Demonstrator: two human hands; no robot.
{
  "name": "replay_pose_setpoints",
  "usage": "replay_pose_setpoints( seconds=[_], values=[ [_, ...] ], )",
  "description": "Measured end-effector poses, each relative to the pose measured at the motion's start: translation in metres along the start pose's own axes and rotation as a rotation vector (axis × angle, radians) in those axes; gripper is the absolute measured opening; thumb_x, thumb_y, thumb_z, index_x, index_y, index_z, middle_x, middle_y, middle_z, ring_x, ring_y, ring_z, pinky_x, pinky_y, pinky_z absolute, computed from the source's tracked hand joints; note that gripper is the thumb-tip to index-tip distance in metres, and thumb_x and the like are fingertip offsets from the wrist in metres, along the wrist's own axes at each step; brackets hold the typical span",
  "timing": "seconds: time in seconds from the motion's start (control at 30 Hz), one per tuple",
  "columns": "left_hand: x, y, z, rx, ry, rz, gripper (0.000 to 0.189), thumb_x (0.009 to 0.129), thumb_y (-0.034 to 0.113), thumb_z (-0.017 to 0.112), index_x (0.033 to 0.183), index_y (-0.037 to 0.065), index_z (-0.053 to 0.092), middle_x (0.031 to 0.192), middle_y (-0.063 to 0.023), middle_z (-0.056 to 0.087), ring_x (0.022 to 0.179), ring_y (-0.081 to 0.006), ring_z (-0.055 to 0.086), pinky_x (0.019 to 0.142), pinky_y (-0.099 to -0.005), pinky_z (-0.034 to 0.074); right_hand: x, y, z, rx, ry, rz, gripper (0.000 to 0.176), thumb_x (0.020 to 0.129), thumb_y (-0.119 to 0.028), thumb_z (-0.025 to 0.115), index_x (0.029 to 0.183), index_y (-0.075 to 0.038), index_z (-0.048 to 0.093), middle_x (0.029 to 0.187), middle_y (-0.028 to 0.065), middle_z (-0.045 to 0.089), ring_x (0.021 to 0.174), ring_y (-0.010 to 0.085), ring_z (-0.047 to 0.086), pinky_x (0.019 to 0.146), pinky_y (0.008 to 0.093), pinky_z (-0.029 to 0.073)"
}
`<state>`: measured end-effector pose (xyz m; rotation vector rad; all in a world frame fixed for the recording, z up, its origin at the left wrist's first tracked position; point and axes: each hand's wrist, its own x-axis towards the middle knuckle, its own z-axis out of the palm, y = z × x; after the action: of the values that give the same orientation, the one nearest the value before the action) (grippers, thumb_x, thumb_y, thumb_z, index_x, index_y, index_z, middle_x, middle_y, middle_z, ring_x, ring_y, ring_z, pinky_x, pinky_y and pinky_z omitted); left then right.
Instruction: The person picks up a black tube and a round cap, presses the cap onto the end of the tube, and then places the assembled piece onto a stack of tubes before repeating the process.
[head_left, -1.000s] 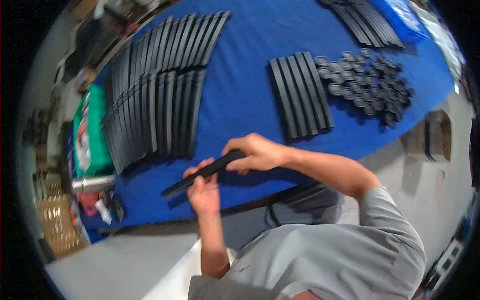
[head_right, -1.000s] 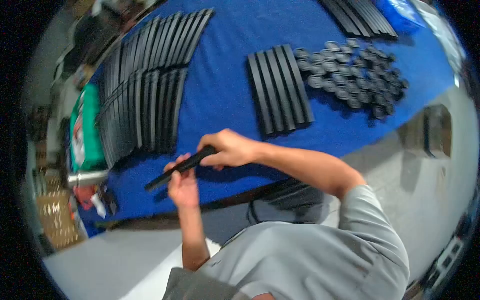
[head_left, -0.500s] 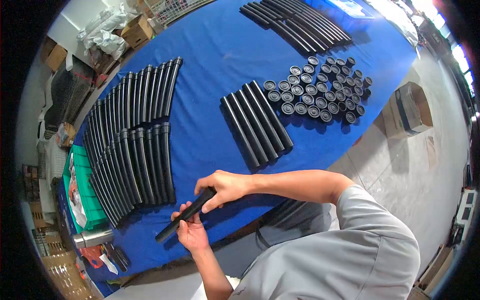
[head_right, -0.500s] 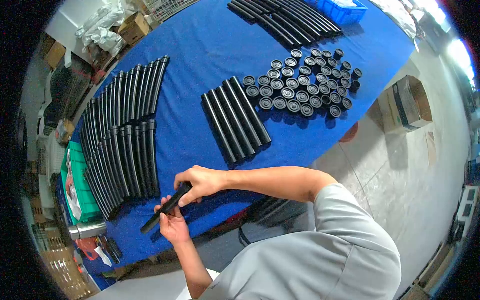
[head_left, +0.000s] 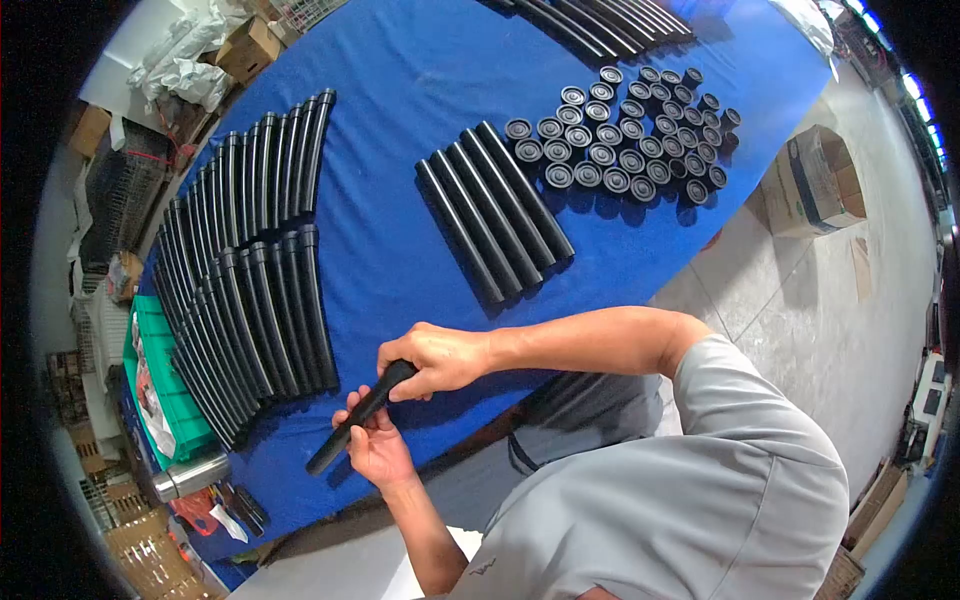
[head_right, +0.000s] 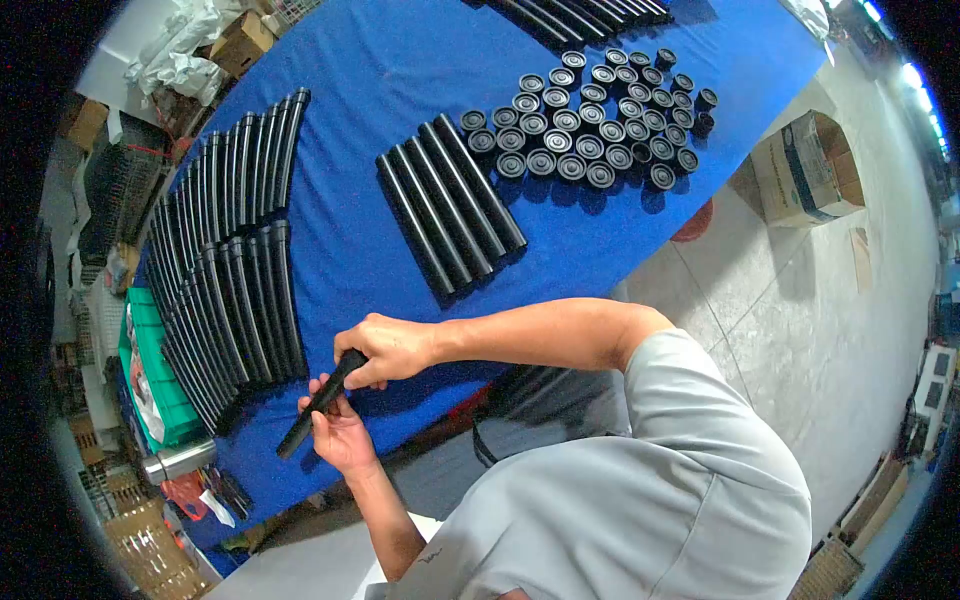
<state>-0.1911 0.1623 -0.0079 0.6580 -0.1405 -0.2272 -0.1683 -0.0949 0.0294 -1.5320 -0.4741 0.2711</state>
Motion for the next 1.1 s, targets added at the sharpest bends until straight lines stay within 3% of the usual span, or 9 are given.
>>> replay_pose_setpoints(
  seconds=[0.1,0.23,0.4,0.5,0.73,0.83,0.93,1.03,1.1],
  values=[
    [0.001,-0.002,-0.003,-0.006,-0.011,0.009,0.031,0.099,0.006,0.065,0.130,0.004,0.061,0.144,-0.0214,0.058,0.140,-0.0374,0.052,0.119,-0.0499,0.045,-0.001,-0.002,-0.003,-0.013,-0.014,0.004,0.028,0.092,-0.021,0.072,0.106,0.002,0.066,0.073,0.0109,0.070,0.066,0.0232,0.070,0.062,0.0380,0.053],
    [0.004,-0.005,0.007,0.029,0.057,0.000,0.029,0.099,0.009,0.066,0.127,0.004,0.060,0.140,-0.0216,0.062,0.136,-0.0378,0.056,0.116,-0.0515,0.049,0.006,0.008,0.000,-0.250,0.120,-0.385,0.036,0.086,-0.019,0.077,0.112,0.002,0.064,0.092,0.0174,0.069,0.084,0.0350,0.069,0.075,0.0444,0.053],
    [0.003,-0.003,0.002,-0.009,0.078,-0.014,0.034,0.094,0.000,0.070,0.126,0.005,0.060,0.138,-0.0221,0.064,0.133,-0.0400,0.058,0.115,-0.0519,0.050,0.002,-0.019,-0.011,0.060,-0.038,0.163,0.030,0.094,-0.022,0.073,0.111,0.002,0.066,0.079,0.0111,0.072,0.072,0.0209,0.074,0.065,0.0354,0.058],
    [0.004,-0.005,-0.001,0.013,-0.062,0.002,0.032,0.100,0.000,0.062,0.132,0.002,0.057,0.144,-0.0242,0.057,0.140,-0.0408,0.051,0.115,-0.0495,0.051,0.004,-0.003,-0.004,0.119,-0.034,0.092,0.029,0.097,-0.023,0.071,0.110,0.003,0.066,0.074,0.0081,0.072,0.066,0.0151,0.072,0.061,0.0312,0.058],
    [0.002,-0.006,0.006,0.075,-0.018,0.003,0.036,0.099,0.005,0.066,0.133,0.002,0.057,0.145,-0.0235,0.058,0.138,-0.0392,0.053,0.115,-0.0481,0.050,0.002,-0.003,-0.004,0.074,-0.003,0.043,0.035,0.092,-0.025,0.073,0.106,0.006,0.067,0.076,0.0150,0.073,0.065,0.0199,0.074,0.058,0.0344,0.058],
    [0.004,-0.004,0.009,0.004,0.053,-0.036,0.035,0.098,0.007,0.068,0.131,0.002,0.058,0.143,-0.0232,0.059,0.137,-0.0384,0.054,0.116,-0.0488,0.050,0.013,0.016,0.001,-0.325,0.204,-0.525,0.036,0.092,-0.026,0.074,0.108,0.006,0.066,0.075,0.0142,0.072,0.064,0.0198,0.073,0.058,0.0342,0.057],
    [0.004,-0.004,0.000,-0.027,0.108,-0.033,0.033,0.096,0.008,0.071,0.126,0.003,0.060,0.139,-0.0225,0.062,0.135,-0.0381,0.056,0.116,-0.0507,0.049,0.010,0.014,0.001,-0.179,0.076,-0.311,0.037,0.092,-0.028,0.075,0.108,0.005,0.066,0.074,0.0131,0.071,0.063,0.0196,0.073,0.058,0.0345,0.058],
    [0.002,-0.004,0.004,-0.011,0.089,-0.038,0.031,0.095,0.007,0.072,0.124,0.003,0.061,0.138,-0.0222,0.063,0.135,-0.0383,0.056,0.116,-0.0510,0.049,0.003,-0.009,-0.006,0.094,-0.073,0.154,0.032,0.094,-0.023,0.073,0.108,0.004,0.065,0.077,0.0101,0.071,0.066,0.0171,0.072,0.060,0.0328,0.059],
    [0.004,-0.004,0.010,0.005,0.077,-0.041,0.030,0.095,0.006,0.072,0.123,0.004,0.062,0.136,-0.0219,0.064,0.135,-0.0384,0.057,0.116,-0.0508,0.049,0.001,-0.007,-0.007,0.140,-0.065,0.173,0.030,0.095,-0.022,0.073,0.108,0.004,0.065,0.076,0.0095,0.071,0.066,0.0162,0.072,0.060,0.0316,0.059]
  ],
)
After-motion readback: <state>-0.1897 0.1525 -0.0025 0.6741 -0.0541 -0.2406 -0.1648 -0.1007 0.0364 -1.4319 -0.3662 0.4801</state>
